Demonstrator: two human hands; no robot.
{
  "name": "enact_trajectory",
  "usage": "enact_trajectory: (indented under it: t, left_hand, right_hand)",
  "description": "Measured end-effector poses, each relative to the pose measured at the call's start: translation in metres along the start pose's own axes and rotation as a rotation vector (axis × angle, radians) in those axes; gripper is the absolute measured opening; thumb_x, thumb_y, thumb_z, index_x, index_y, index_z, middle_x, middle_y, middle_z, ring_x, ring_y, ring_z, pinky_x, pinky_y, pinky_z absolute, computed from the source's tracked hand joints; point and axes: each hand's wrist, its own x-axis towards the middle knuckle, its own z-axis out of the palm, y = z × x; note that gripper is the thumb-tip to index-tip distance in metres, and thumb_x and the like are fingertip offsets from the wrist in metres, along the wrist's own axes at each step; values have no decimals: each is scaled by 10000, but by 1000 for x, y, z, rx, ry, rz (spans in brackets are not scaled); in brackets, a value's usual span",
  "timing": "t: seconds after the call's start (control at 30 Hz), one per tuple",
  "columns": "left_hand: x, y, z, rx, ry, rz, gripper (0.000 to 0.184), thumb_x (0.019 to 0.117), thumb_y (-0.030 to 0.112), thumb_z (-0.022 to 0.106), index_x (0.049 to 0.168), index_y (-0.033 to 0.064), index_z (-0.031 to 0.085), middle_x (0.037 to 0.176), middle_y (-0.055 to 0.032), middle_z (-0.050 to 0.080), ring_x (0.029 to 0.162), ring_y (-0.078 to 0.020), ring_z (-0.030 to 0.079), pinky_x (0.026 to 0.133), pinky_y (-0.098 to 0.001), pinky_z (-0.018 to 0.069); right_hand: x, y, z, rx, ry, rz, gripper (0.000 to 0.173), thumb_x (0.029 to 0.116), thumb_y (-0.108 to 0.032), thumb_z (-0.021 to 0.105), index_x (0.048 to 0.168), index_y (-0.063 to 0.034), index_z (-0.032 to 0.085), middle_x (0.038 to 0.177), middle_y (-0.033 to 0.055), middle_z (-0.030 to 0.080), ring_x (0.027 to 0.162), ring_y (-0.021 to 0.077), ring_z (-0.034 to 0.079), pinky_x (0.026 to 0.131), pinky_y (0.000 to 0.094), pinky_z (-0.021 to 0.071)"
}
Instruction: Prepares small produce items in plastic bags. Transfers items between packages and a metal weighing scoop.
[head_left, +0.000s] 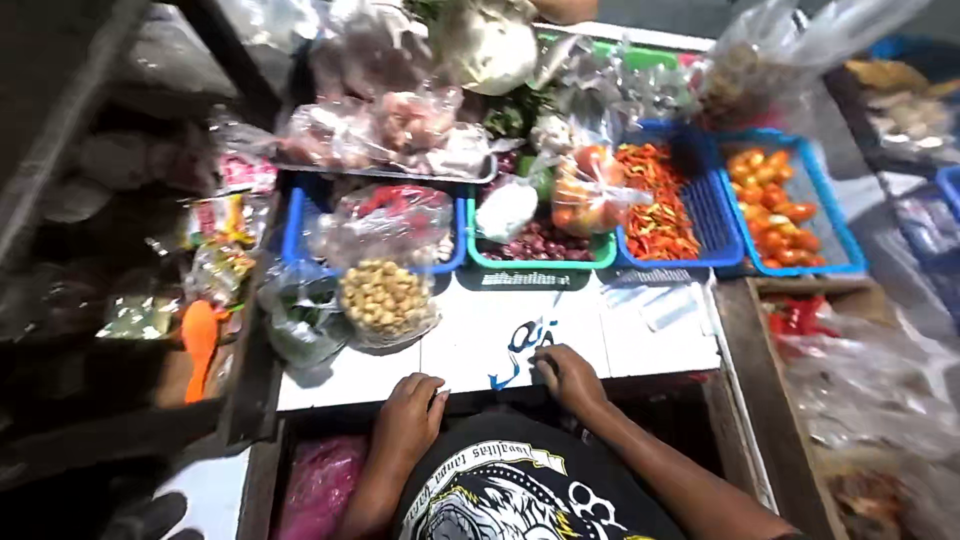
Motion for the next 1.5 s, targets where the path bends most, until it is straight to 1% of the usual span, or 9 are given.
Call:
enact_trajectory:
  t: [0.1,0.2,0.3,0.4,0.67,0.83,1.1,1.3,1.5]
  left_hand:
    - [43,26,18,55,-110,222,346,1005,409,580,1244,203,722,1252,-70,680,1206,-279,620,1007,-490,530]
    - [86,66,41,99,-292,436,535,965,616,563,1465,427,538,1630,-83,393,1507,-369,335,1128,-622,387]
    - [113,92,69,186,-503,515,671,903,753,535,1511,477,458,1708,-2,234,1580,-366,122,1186,-683,259]
    - [120,94,80,303,-536,421,599,918,699,565,1444,411,567,1656,72,353,1564,-370,188,1163,-720,250]
    - [97,43,53,395,-197,208,589,947,600,502,1342,201,680,1549,-95,509,1481,-473,336,1105,-714,324]
    - [78,37,48,330,-194,141,605,956,599,510,1345,167,677,1551,-134,497,1476,-462,354,1119,-686,345]
    - [83,57,22,249,89,196,483,985,478,537,1262,119,707,1502,-228,510,1448,-442,407,1151,-641,345]
    - [120,108,-5,62,240,326,398,984,372,630,1255,90,708,1456,-236,548,1401,-376,490,1148,-528,434]
    - [172,210,-6,-146,307,466,965,834,470,830,1575,75,355,1636,-234,292,1490,-342,367,1186,-500,407]
  right_hand:
    - [4,49,-17,14,290,292,311,1017,-271,558,1207,-75,707,1119,106,713,1031,229,693,940,411,577]
    - [14,93,-53,4,422,528,327,1024,-251,559,1257,-63,689,1207,158,689,1156,304,655,1028,476,529]
    - [22,138,-87,-9,557,690,356,1033,-225,544,1317,-37,650,1310,229,629,1249,387,596,1068,534,492]
    - [28,173,-109,-7,676,805,375,1020,-242,561,1345,-78,650,1350,225,601,1259,395,580,1043,553,496]
    - [62,181,-80,-227,417,259,284,964,-220,671,1238,-228,744,1239,90,680,1218,327,592,985,551,500]
    - [66,187,-87,-206,457,209,152,897,-263,733,859,-115,736,984,62,723,1060,291,648,915,517,523]
    - [56,168,-175,-4,554,81,203,941,-173,706,1123,-87,734,1015,100,733,942,276,706,876,504,583]
    - [58,153,-255,53,691,-95,205,1007,-247,618,1009,-84,743,1047,82,722,1012,212,690,924,441,576]
    - [49,87,-267,132,390,-393,177,986,-233,628,996,-119,764,1032,10,735,1008,126,694,929,380,590]
